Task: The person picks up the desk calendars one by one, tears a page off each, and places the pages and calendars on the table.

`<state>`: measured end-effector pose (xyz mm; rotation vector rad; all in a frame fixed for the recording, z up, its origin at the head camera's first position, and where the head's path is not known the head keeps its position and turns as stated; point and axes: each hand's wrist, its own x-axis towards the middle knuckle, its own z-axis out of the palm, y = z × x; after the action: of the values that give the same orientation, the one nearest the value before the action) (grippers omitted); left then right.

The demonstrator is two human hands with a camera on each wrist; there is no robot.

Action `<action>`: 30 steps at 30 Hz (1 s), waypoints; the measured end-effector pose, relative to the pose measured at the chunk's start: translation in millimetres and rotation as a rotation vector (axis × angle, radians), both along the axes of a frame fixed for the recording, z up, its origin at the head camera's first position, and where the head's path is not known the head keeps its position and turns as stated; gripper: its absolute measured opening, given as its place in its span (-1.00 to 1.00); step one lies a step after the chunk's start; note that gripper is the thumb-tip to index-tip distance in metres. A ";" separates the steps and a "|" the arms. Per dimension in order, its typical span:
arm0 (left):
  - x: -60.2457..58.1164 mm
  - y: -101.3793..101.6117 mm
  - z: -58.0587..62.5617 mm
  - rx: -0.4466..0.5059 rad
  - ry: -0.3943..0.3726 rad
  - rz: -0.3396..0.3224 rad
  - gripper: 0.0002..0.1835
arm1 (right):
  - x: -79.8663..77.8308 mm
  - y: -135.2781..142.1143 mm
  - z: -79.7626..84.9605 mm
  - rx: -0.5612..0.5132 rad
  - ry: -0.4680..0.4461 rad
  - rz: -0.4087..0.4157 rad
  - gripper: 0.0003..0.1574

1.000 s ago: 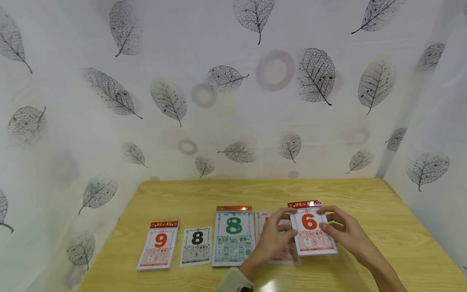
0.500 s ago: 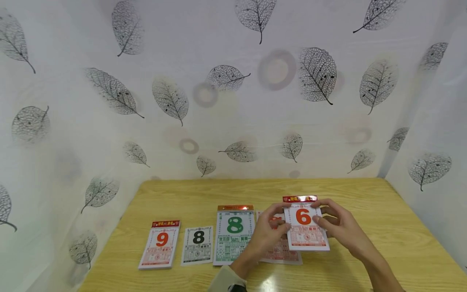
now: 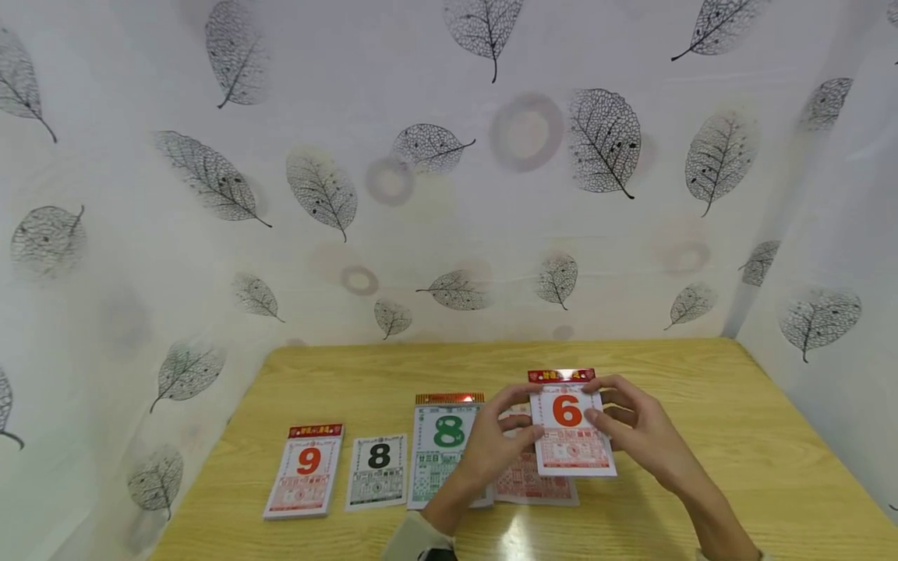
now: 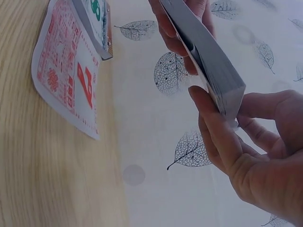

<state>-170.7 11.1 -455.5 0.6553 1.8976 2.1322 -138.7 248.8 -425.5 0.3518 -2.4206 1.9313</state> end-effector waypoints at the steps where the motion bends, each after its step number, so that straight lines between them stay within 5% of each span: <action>1: -0.3 -2.2 1.2 0.008 -0.006 -0.001 -0.44 | -0.5 -1.4 1.3 0.001 -0.001 0.002 -0.59; 12: -3.8 -20.4 11.1 0.004 0.002 0.002 -0.46 | -6.4 -13.7 13.8 -0.009 -0.041 0.035 -0.60; 30: -9.9 -53.2 22.7 0.044 0.072 0.034 -0.43 | -13.7 -40.8 14.3 -0.047 0.111 0.022 -0.60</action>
<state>-180.6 -42.1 -432.8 0.7232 1.9166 2.2052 -152.5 208.0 -411.2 0.4727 -2.3085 1.9190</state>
